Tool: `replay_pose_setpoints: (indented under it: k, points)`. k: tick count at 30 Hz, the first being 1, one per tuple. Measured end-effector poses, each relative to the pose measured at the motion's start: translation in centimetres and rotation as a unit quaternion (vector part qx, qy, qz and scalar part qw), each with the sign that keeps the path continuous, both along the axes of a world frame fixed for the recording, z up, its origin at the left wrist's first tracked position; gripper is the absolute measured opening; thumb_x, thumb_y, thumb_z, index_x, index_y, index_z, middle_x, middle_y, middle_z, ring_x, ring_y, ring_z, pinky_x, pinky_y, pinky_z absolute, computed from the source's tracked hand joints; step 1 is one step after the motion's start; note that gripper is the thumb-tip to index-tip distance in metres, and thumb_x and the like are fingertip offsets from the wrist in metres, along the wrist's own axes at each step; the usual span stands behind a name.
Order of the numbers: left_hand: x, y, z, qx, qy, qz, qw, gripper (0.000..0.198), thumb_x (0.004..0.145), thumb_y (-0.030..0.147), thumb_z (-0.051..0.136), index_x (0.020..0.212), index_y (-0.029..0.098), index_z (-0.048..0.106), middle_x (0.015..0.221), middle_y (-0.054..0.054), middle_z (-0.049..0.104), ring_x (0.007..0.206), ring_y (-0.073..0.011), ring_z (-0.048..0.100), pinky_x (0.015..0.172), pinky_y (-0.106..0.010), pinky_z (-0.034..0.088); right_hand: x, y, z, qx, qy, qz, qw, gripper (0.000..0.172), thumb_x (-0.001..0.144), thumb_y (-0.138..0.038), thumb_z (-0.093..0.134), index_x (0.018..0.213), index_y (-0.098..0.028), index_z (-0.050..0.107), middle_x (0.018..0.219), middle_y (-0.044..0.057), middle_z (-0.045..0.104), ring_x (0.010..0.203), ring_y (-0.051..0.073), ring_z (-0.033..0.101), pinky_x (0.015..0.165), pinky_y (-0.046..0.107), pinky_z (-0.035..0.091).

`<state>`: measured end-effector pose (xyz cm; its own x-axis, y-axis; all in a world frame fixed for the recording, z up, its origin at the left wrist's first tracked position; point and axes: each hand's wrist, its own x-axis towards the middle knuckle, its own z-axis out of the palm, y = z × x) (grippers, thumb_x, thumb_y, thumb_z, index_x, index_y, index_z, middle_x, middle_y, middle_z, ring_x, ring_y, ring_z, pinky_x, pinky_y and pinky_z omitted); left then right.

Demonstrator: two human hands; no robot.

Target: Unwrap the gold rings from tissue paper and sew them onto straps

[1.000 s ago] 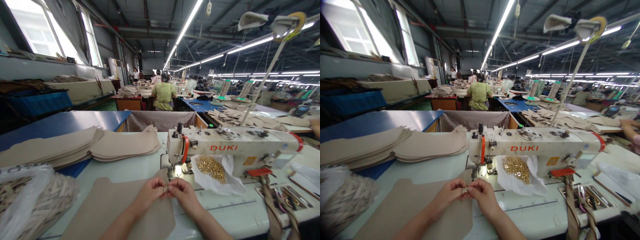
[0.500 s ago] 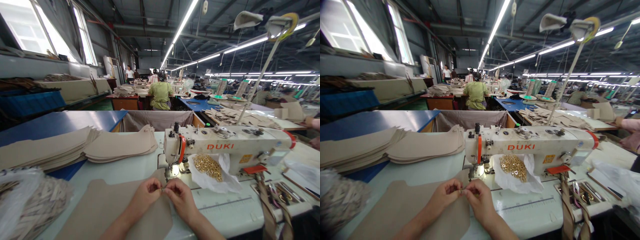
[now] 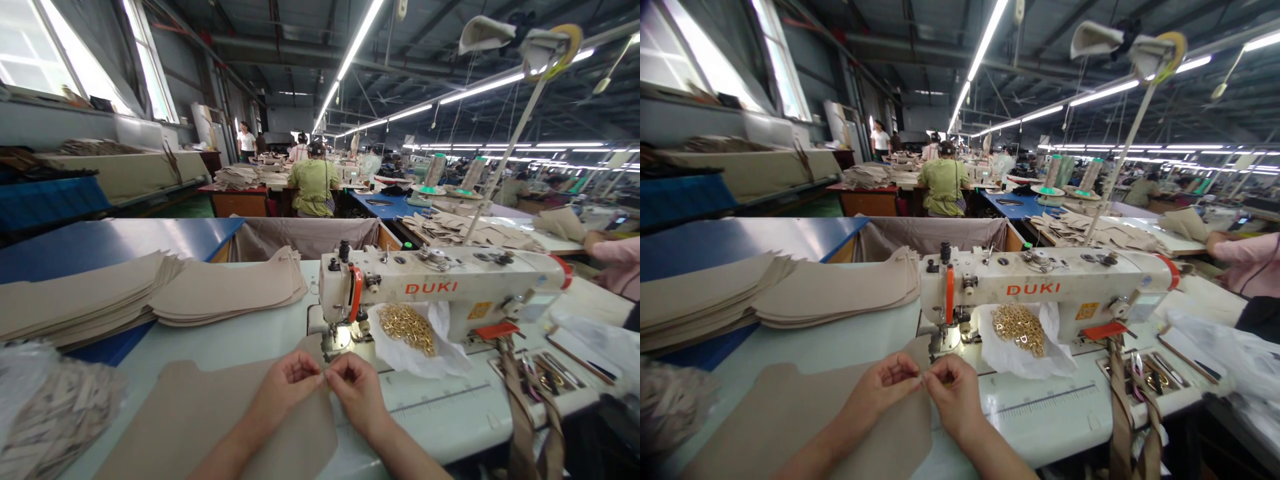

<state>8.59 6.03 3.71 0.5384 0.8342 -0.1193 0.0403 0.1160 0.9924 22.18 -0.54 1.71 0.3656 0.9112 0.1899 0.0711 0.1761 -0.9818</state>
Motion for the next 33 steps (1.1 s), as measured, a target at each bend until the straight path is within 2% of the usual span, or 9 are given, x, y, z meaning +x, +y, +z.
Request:
replay_pose_setpoints:
  k: [5, 9, 12, 15, 18, 23, 27, 31, 33]
  points:
    - [0.2, 0.0, -0.6, 0.033, -0.003, 0.016, 0.999, 0.023, 0.058, 0.028, 0.073, 0.064, 0.017, 0.054, 0.059, 0.004, 0.056, 0.057, -0.0114, 0.053, 0.057, -0.023, 0.041, 0.1, 0.1, -0.3, -0.004, 0.035, 0.009, 0.999, 0.016, 0.067, -0.025, 0.068, 0.059, -0.017, 0.057, 0.057, -0.003, 0.054, 0.054, 0.01, 0.046, 0.054, 0.022, 0.036]
    - [0.1, -0.3, -0.3, 0.051, 0.001, 0.023, 0.998, 0.021, 0.06, 0.029, 0.071, 0.065, 0.017, 0.055, 0.06, 0.003, 0.058, 0.059, -0.0126, 0.056, 0.058, -0.023, 0.043, 0.5, 0.1, -0.8, -0.015, 0.12, 0.067, 0.99, 0.017, 0.066, -0.029, 0.073, 0.07, -0.018, 0.061, 0.062, -0.003, 0.062, 0.056, 0.011, 0.053, 0.056, 0.022, 0.04]
    - [0.2, -0.5, -0.2, 0.056, 0.002, 0.016, 0.998, 0.019, 0.062, 0.029, 0.069, 0.067, 0.017, 0.057, 0.062, 0.002, 0.06, 0.061, -0.0135, 0.058, 0.06, -0.024, 0.045, 1.0, -0.1, -0.9, -0.029, 0.125, 0.092, 0.987, 0.014, 0.067, -0.029, 0.072, 0.072, -0.018, 0.065, 0.064, -0.001, 0.065, 0.057, 0.012, 0.056, 0.057, 0.023, 0.042]
    - [0.2, -0.5, -0.3, 0.062, 0.001, 0.014, 0.998, 0.017, 0.062, 0.028, 0.068, 0.067, 0.017, 0.057, 0.064, 0.001, 0.06, 0.062, -0.0134, 0.058, 0.061, -0.024, 0.046, 1.3, -0.3, -0.5, -0.055, 0.079, 0.095, 0.991, 0.009, 0.071, -0.026, 0.068, 0.071, -0.017, 0.067, 0.061, -0.001, 0.065, 0.055, 0.012, 0.056, 0.056, 0.022, 0.042]
    - [0.3, -0.5, -0.5, 0.073, 0.001, 0.02, 0.997, 0.015, 0.062, 0.027, 0.067, 0.066, 0.017, 0.056, 0.063, 0.002, 0.06, 0.062, -0.0131, 0.058, 0.061, -0.024, 0.046, 1.5, -0.6, 0.4, -0.053, -0.037, 0.07, 0.995, 0.008, 0.074, -0.02, 0.062, 0.072, -0.016, 0.068, 0.065, 0.001, 0.066, 0.059, 0.013, 0.057, 0.057, 0.022, 0.041]
    - [0.5, -0.5, -1.1, 0.102, 0.013, 0.024, 0.994, 0.013, 0.063, 0.025, 0.065, 0.065, 0.017, 0.055, 0.062, 0.002, 0.059, 0.062, -0.0133, 0.058, 0.061, -0.024, 0.046, 1.5, -0.9, 1.3, -0.007, -0.252, 0.036, 0.967, 0.014, 0.077, -0.011, 0.055, 0.072, -0.016, 0.066, 0.069, 0.002, 0.064, 0.065, 0.013, 0.056, 0.061, 0.021, 0.039]
    - [0.7, -0.7, -1.3, 0.119, 0.03, 0.022, 0.992, 0.012, 0.065, 0.026, 0.063, 0.065, 0.018, 0.053, 0.062, 0.002, 0.059, 0.062, -0.0142, 0.059, 0.061, -0.025, 0.046, 1.4, -0.8, 1.2, -0.011, -0.291, 0.03, 0.956, 0.015, 0.078, -0.009, 0.054, 0.069, -0.016, 0.063, 0.068, 0.001, 0.062, 0.063, 0.012, 0.054, 0.06, 0.02, 0.036]
    - [0.0, -0.1, -0.1, 0.141, 0.062, -0.03, 0.988, 0.013, 0.07, 0.031, 0.059, 0.073, 0.018, 0.056, 0.069, -0.001, 0.062, 0.069, -0.0169, 0.061, 0.067, -0.028, 0.049, 1.7, -0.9, 1.2, -0.041, -0.268, 0.042, 0.962, 0.015, 0.075, -0.008, 0.054, 0.065, -0.016, 0.062, 0.063, -0.001, 0.059, 0.06, 0.011, 0.052, 0.056, 0.019, 0.034]
    - [-0.6, 0.8, 0.5, 0.193, 0.107, -0.018, 0.975, 0.018, 0.073, 0.034, 0.057, 0.082, 0.018, 0.058, 0.081, -0.003, 0.065, 0.079, -0.0197, 0.062, 0.076, -0.033, 0.05, 2.1, -1.0, 1.2, -0.067, -0.235, 0.05, 0.968, 0.015, 0.074, -0.008, 0.054, 0.065, -0.016, 0.062, 0.06, -0.002, 0.058, 0.057, 0.011, 0.051, 0.054, 0.019, 0.034]
